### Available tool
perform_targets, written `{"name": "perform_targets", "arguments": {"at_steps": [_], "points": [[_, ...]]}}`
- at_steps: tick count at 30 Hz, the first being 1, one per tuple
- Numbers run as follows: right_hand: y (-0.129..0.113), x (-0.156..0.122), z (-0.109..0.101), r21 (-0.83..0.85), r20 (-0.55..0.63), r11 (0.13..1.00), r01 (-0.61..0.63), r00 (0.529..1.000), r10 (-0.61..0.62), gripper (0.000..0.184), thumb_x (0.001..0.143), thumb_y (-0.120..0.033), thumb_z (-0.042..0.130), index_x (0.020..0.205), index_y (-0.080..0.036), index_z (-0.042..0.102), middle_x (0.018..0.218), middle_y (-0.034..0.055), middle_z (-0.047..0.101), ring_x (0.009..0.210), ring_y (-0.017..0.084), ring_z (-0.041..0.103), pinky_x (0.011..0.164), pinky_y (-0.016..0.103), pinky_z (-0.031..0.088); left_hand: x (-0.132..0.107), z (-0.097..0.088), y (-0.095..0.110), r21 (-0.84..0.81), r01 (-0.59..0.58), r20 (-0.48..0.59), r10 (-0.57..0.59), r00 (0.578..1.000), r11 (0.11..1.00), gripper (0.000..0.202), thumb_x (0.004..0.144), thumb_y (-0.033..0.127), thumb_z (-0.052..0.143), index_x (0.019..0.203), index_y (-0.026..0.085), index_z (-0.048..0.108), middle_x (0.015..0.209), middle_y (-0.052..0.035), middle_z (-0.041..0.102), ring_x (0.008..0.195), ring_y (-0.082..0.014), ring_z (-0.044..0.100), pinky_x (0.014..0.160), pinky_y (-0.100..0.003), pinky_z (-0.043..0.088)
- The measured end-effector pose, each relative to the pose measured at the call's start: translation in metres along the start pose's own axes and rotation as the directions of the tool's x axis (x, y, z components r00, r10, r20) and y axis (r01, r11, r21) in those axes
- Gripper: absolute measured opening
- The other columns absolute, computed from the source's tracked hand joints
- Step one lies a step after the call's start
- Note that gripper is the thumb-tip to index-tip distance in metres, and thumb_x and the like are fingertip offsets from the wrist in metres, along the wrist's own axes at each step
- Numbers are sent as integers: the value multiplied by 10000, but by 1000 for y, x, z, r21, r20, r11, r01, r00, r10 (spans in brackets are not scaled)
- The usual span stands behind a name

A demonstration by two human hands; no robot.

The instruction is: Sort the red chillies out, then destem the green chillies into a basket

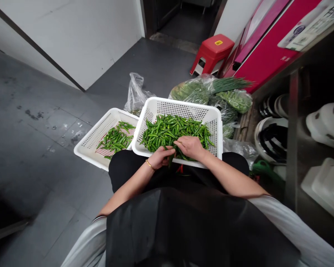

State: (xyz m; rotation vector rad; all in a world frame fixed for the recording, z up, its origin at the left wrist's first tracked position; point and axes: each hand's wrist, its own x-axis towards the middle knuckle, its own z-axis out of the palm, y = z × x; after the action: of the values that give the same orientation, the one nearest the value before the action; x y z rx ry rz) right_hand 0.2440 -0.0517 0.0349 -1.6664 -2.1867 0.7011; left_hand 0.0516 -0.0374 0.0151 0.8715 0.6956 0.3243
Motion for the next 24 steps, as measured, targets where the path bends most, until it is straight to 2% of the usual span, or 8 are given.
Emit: {"name": "perform_targets", "arguments": {"at_steps": [2, 5, 10, 13, 16, 19, 21, 24], "points": [[15, 10, -13, -74, 199, 995, -62, 977, 75, 370, 918, -477, 489, 818, -191, 701, 814, 64, 696, 744, 155, 619, 640, 239, 396, 4, -7, 0, -204, -24, 52, 35, 998, 979, 368, 720, 482, 647, 625, 151, 517, 454, 50, 357, 361, -56, 285, 358, -205, 203], [46, 43, -29, -60, 547, 971, -232, 806, 226, 443, 812, -623, 588, 863, -205, 727, 713, 34, 698, 605, 141, 613, 567, 231, 404, 6, -17, 4, -372, -116, 82, 157, 984, 921, 353, 661, 467, 663, 612, 147, 523, 588, -45, 532, 532, -155, 544, 424, -249, 394], [72, 117, -15, -231, 148, 848, -478, 844, 516, 484, 803, -561, 621, 835, -86, 705, 848, 172, 716, 776, 221, 653, 642, 277, 437, 8, -24, 10, -389, -192, -43, 190, 981, 901, 305, 653, 335, 762, 682, 149, 522, 516, 36, 466, 378, -58, 392, 380, -186, 294], [77, 131, 0, -187, 173, 852, -490, 837, 519, 273, 776, -383, 670, 761, -110, 680, 754, 130, 707, 733, 202, 650, 647, 268, 455, 17, -25, 13, -333, -202, -198, 141, 970, 921, 274, 671, 296, 782, 694, 132, 563, 447, 87, 361, 336, -14, 267, 367, -164, 190], [80, 111, 1, 203, 233, 810, -549, 831, 505, 184, 760, -322, 660, 688, -160, 610, 565, 35, 629, 555, 146, 602, 569, 248, 473, 35, -24, 17, -206, -194, -369, 107, 923, 959, 340, 644, 327, 807, 858, 98, 675, 561, 7, 565, 431, -66, 471, 410, -192, 315], [70, 73, -8, 608, 233, 681, -409, 911, 339, 247, 747, -397, 677, 729, -180, 562, 565, 9, 612, 517, 131, 581, 533, 249, 478, 58, -16, 20, -107, -228, -423, 163, 891, 968, 392, 593, 268, 836, 922, 103, 703, 786, -60, 693, 655, -115, 609, 562, -217, 442], [56, 51, -10, 603, 132, 752, -265, 963, 233, 264, 798, -435, 630, 765, -184, 555, 613, 19, 630, 557, 135, 587, 567, 256, 473, 71, -9, 18, -89, -230, -342, 187, 921, 969, 345, 578, 261, 840, 849, 100, 700, 765, -50, 693, 665, -112, 604, 614, -230, 458], [35, 40, -5, 210, -60, 971, -117, 989, 133, 226, 900, -362, 507, 797, -173, 573, 788, 84, 673, 736, 180, 621, 667, 277, 448, 80, -2, 14, -133, -175, -294, 130, 947, 976, 311, 553, 283, 847, 701, 107, 637, 594, -1, 614, 531, -90, 536, 559, -246, 449]]}}
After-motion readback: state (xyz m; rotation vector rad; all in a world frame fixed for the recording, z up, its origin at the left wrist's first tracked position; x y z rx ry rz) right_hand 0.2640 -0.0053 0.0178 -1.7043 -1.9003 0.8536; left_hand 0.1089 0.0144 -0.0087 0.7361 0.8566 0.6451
